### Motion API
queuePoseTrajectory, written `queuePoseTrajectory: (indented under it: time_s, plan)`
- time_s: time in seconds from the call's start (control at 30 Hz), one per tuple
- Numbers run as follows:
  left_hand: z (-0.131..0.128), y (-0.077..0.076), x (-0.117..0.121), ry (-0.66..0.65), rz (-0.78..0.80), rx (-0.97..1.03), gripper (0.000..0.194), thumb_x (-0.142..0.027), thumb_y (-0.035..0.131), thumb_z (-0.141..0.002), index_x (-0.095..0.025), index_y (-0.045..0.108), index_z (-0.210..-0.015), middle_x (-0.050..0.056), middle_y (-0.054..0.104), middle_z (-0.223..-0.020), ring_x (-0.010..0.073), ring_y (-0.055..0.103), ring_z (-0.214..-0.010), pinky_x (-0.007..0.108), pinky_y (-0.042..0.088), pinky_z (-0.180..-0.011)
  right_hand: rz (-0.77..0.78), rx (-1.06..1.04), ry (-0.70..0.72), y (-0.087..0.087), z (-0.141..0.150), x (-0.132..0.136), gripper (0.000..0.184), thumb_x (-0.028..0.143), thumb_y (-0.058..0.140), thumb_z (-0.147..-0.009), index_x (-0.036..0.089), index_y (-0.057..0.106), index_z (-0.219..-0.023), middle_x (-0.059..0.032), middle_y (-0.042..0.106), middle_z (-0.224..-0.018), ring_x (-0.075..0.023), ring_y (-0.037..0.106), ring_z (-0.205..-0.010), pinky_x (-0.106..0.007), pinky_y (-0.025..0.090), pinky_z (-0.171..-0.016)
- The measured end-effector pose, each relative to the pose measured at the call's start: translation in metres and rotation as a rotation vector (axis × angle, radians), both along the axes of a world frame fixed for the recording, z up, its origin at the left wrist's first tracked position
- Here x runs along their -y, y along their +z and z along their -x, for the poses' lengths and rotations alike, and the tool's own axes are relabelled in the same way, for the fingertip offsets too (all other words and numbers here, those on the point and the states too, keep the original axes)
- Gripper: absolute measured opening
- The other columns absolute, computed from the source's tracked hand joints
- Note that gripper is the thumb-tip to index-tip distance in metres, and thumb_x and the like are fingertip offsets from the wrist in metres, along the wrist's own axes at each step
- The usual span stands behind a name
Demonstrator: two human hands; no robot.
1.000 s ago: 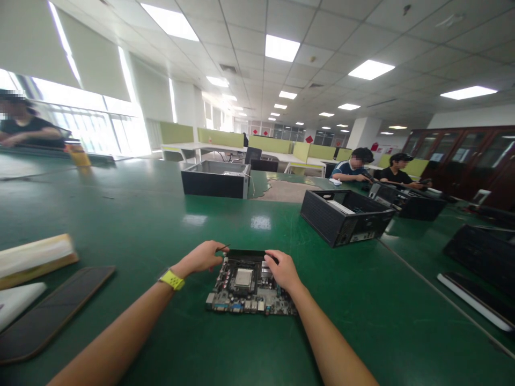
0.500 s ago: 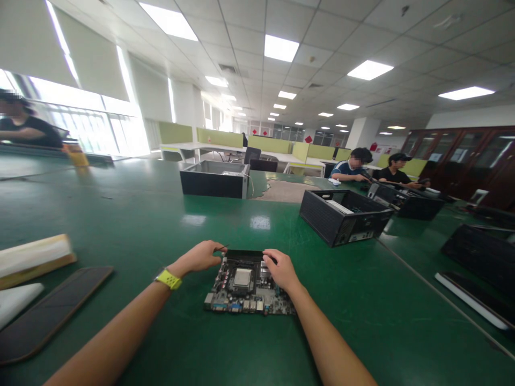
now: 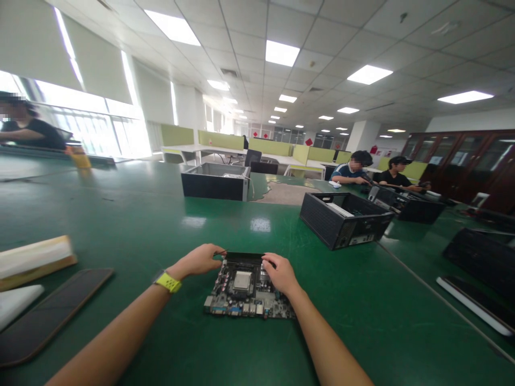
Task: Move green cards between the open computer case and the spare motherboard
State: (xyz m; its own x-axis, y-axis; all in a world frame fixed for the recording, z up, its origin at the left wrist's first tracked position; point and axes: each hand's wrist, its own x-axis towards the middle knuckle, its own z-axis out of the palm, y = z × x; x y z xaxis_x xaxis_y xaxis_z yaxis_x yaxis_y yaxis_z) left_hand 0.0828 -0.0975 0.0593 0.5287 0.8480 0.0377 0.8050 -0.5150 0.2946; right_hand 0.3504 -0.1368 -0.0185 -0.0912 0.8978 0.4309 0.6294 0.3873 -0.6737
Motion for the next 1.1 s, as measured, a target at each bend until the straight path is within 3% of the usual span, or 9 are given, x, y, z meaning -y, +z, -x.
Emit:
queuePoseTrajectory:
  time_s: [0.2,0.5,1.1]
  plan:
    - [0.0007,-0.004,-0.0026,-0.004,-0.013,-0.005,0.033,-0.028,0.053,-0.071,-0.021,0.069,-0.099,0.006,0.069,-0.102,0.0214,0.063,-0.091,0.025,0.044,-0.078,-0.008,0.003,0.005,-0.0037,-0.0018,-0.0029,0.033,0.037,0.049,-0.083,0.02,0.068,-0.103,-0.0076,0.065,-0.112,-0.0213,0.057,-0.107,-0.04,0.04,-0.098]
    - [0.0017,-0.0047,-0.0003,-0.016,0.0,-0.004,0.031,-0.029,0.054,-0.071,-0.026,0.069,-0.099,0.004,0.069,-0.102,0.0209,0.062,-0.093,0.024,0.045,-0.079,-0.006,-0.001,-0.023,-0.0041,-0.0015,-0.0034,0.035,0.038,0.048,-0.083,0.019,0.068,-0.105,-0.0072,0.066,-0.111,-0.0207,0.057,-0.108,-0.038,0.041,-0.098]
    - [0.0026,-0.0038,0.0008,-0.055,-0.002,-0.008,0.032,-0.032,0.05,-0.074,-0.024,0.068,-0.099,0.004,0.07,-0.094,0.0188,0.064,-0.076,0.023,0.045,-0.065,-0.007,-0.014,-0.011,-0.0049,-0.0014,-0.0034,0.034,0.038,0.051,-0.081,0.019,0.068,-0.103,-0.008,0.066,-0.11,-0.0215,0.058,-0.106,-0.039,0.041,-0.098]
